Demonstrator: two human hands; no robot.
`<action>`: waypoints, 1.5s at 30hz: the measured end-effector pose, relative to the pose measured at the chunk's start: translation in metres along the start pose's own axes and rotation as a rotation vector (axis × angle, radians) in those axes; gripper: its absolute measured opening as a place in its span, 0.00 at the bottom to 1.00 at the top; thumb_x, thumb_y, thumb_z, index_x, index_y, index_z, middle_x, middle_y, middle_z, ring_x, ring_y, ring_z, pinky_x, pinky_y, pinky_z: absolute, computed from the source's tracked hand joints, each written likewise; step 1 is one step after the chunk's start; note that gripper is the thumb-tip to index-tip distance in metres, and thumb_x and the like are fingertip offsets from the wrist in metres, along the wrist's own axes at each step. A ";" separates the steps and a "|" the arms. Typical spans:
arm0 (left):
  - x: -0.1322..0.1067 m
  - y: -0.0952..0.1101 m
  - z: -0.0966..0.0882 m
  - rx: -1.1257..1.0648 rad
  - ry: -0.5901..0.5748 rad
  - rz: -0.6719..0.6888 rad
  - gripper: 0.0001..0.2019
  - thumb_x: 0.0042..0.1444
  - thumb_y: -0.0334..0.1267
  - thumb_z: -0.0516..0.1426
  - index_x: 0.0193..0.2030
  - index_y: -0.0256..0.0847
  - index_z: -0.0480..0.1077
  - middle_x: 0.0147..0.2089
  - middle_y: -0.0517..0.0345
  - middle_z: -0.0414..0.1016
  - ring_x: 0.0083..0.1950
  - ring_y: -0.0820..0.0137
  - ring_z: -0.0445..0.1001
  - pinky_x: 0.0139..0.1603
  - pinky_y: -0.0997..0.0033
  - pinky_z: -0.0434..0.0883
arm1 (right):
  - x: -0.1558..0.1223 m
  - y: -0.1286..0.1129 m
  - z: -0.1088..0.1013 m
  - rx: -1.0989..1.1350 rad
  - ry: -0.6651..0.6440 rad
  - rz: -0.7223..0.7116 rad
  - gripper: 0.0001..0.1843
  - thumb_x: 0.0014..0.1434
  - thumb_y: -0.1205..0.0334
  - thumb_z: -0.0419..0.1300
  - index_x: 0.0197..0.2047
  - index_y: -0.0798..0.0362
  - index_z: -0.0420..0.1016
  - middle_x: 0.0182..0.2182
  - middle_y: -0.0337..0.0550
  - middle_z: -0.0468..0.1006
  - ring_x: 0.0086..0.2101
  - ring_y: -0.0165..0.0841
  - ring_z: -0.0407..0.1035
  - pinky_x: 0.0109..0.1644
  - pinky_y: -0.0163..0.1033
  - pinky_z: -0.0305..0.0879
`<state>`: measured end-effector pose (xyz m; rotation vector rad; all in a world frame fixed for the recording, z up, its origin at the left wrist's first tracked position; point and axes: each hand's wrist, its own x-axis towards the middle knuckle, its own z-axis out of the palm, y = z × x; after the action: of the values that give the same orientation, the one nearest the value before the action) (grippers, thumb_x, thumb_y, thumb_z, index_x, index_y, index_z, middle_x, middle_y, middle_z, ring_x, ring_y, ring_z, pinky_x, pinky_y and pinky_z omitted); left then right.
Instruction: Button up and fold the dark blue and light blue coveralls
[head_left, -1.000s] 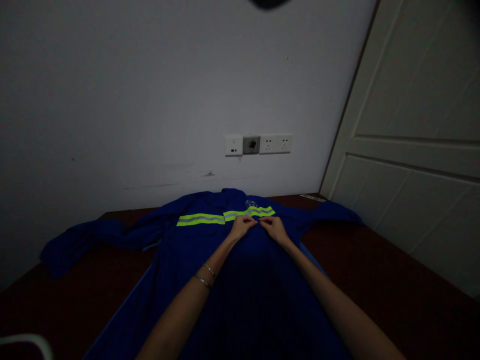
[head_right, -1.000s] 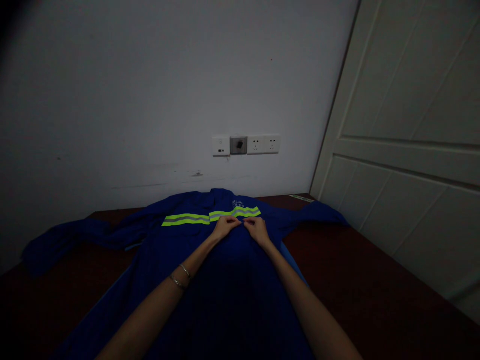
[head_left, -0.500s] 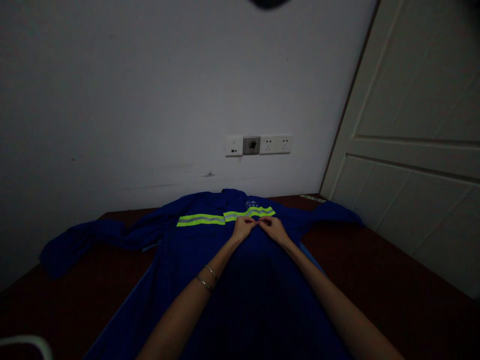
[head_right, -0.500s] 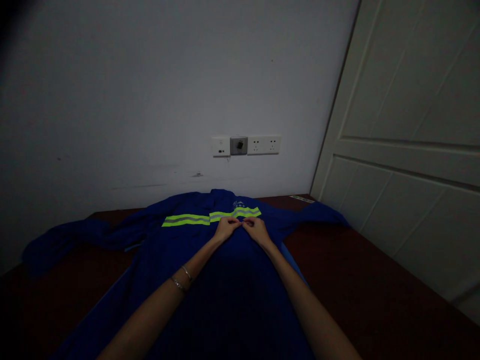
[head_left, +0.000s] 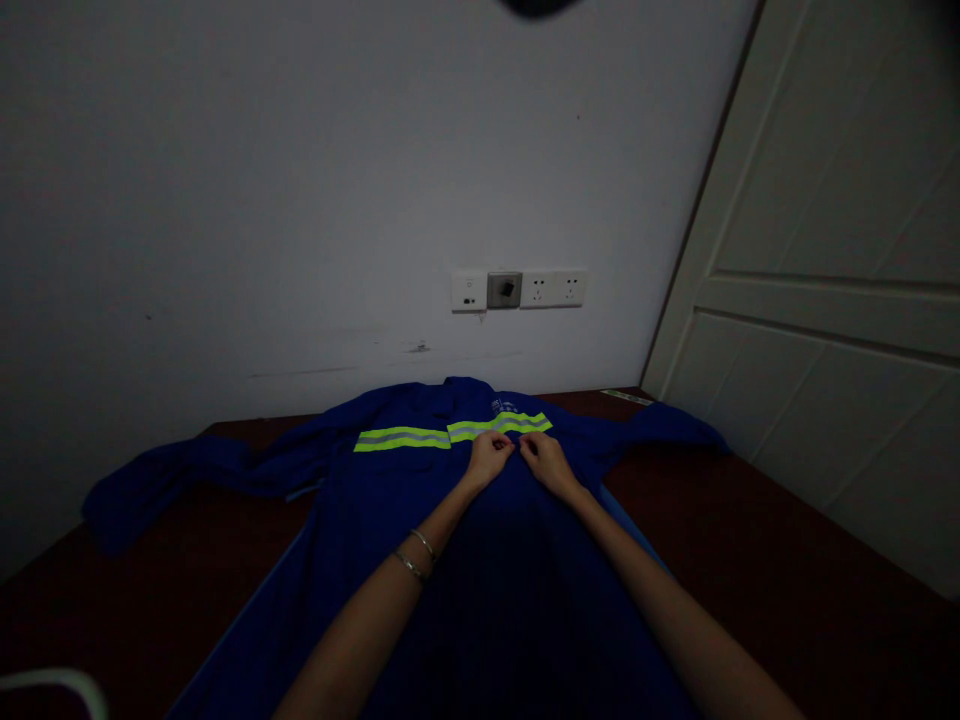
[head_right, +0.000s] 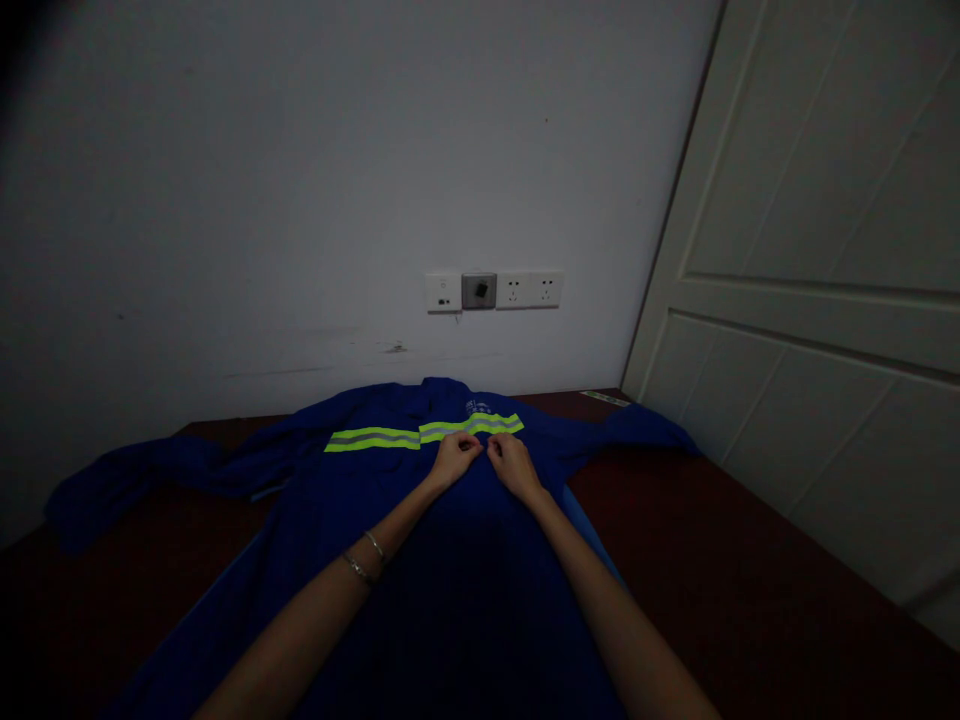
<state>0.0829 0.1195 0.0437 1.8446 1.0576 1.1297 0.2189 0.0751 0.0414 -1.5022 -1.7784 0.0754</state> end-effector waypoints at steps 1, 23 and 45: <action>0.000 0.000 0.000 0.005 -0.003 0.006 0.03 0.42 0.28 0.57 0.25 0.34 0.73 0.27 0.57 0.73 0.30 0.72 0.70 0.34 0.73 0.66 | 0.000 0.001 0.001 0.008 0.007 0.018 0.11 0.54 0.66 0.50 0.35 0.57 0.74 0.33 0.47 0.76 0.33 0.33 0.69 0.38 0.34 0.61; 0.005 0.003 -0.008 -0.032 -0.111 -0.082 0.08 0.46 0.34 0.55 0.25 0.33 0.73 0.24 0.59 0.72 0.26 0.74 0.67 0.28 0.77 0.61 | 0.004 0.002 -0.005 0.025 -0.039 -0.015 0.12 0.51 0.64 0.56 0.40 0.56 0.73 0.33 0.45 0.75 0.32 0.32 0.68 0.38 0.35 0.62; 0.002 -0.005 -0.004 0.190 -0.048 0.124 0.02 0.47 0.29 0.55 0.26 0.35 0.69 0.28 0.59 0.69 0.31 0.72 0.66 0.35 0.73 0.63 | 0.009 0.006 -0.005 0.099 -0.074 0.012 0.11 0.50 0.70 0.54 0.35 0.55 0.77 0.34 0.46 0.78 0.36 0.34 0.71 0.43 0.36 0.63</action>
<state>0.0785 0.1242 0.0416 2.1012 1.0663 1.0805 0.2270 0.0823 0.0465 -1.4563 -1.7970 0.2245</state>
